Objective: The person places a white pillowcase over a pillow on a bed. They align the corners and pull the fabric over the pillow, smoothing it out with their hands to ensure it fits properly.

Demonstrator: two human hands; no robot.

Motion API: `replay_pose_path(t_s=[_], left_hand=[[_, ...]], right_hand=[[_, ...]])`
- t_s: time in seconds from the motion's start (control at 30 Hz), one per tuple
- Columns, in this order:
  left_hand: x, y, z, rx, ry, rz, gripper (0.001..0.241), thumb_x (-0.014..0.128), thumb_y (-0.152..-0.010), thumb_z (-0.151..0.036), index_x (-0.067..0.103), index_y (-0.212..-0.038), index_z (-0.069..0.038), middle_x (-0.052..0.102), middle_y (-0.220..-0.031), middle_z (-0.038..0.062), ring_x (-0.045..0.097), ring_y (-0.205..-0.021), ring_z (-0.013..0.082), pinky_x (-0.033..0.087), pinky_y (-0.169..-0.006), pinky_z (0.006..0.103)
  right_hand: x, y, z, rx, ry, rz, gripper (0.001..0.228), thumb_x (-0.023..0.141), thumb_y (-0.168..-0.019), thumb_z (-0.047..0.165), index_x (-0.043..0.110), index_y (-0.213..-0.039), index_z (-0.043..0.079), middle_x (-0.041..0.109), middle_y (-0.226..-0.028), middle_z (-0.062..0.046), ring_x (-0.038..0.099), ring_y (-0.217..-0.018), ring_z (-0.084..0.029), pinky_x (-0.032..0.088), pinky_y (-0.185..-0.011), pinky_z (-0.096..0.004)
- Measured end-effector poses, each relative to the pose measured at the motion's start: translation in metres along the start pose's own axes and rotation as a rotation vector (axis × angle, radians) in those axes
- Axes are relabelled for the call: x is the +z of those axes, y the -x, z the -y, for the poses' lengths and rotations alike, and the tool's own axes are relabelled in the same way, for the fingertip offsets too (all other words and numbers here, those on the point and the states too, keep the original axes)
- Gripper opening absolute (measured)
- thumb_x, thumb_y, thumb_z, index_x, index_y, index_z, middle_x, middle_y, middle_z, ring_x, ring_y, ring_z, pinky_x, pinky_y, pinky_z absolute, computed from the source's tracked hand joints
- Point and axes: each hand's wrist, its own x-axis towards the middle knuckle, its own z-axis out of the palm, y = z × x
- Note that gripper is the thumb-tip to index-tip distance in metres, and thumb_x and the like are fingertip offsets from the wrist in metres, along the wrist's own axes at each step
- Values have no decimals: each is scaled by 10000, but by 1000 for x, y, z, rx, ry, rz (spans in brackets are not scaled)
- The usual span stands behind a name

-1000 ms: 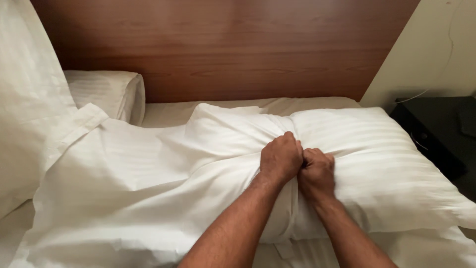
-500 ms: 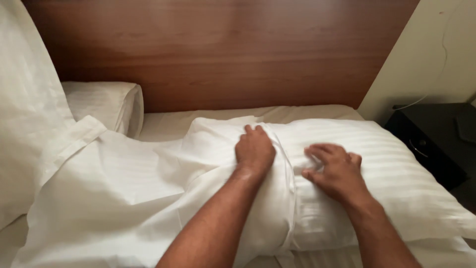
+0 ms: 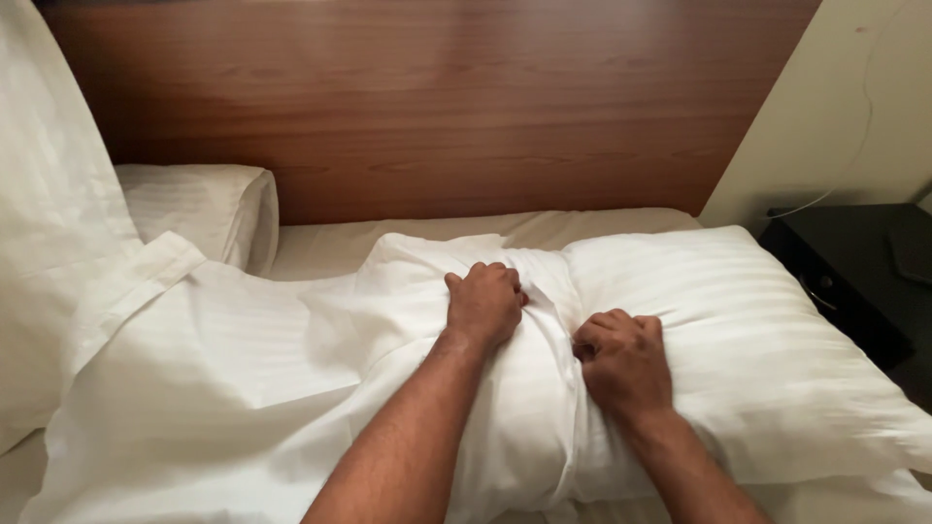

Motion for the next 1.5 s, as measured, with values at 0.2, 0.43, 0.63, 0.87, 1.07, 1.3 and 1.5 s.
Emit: replay_pose_path(t_s=[0.2, 0.43, 0.63, 0.87, 1.07, 1.3, 1.5], left_hand=[[-23, -16, -11, -92, 136, 24, 302, 570, -969, -328, 766, -1093, -135, 742, -1141, 81, 659, -1130, 293, 451, -1003, 547], [-27, -64, -22, -196, 62, 190, 397, 638, -904, -376, 758, -1148, -86, 723, -1216, 159, 687, -1155, 329, 560, -954, 434], [7, -88, -20, -126, 44, 140, 310, 604, -887, -205, 779, -1115, -89, 734, -1204, 164, 701, -1144, 338, 561, -955, 441], [27, -89, -12, -1, 236, 64, 344, 539, -969, -242, 713, -1194, -48, 702, -1241, 194, 657, -1179, 369, 502, -1014, 468], [25, -108, 10, -175, 115, 97, 426, 555, -1012, -323, 590, -1343, -57, 542, -1403, 202, 625, -1226, 366, 539, -979, 462], [41, -129, 16, -160, 8, 31, 251, 604, -926, -157, 781, -1092, -91, 722, -1196, 173, 694, -1126, 357, 566, -939, 461], [41, -138, -26, 5, 75, -6, 222, 637, -908, -197, 790, -1019, -80, 737, -1129, 191, 700, -1073, 374, 558, -920, 478]], right_hand=[[0, -18, -3, 125, -32, 224, 99, 670, -803, 168, 753, -841, 131, 748, -983, -10, 672, -1019, -197, 452, -969, -380], [5, -32, 27, 58, 375, 556, 785, 431, -922, 351, 128, -1612, 132, 109, -1725, -40, 128, -1562, -217, 51, -1121, -704], [25, -16, 12, -77, 345, 391, 721, 360, -923, 288, 234, -1610, 111, 189, -1709, -44, 147, -1556, -230, 29, -1106, -742], [23, -15, 16, -68, 367, 495, 688, 370, -918, 237, 299, -1588, 97, 201, -1706, -37, 127, -1571, -239, 14, -1115, -754], [7, -21, 32, 38, 201, 418, 552, 395, -958, 225, 487, -1502, 227, 427, -1605, 68, 293, -1474, -199, 89, -1139, -728], [16, -20, 30, -17, 35, 163, 312, 514, -938, 210, 734, -1158, 181, 699, -1298, 48, 507, -1346, -231, 195, -1120, -667], [30, -20, 26, -44, -115, 115, 256, 543, -931, 176, 766, -1055, 160, 751, -1224, -10, 567, -1343, -184, 211, -1160, -597]])
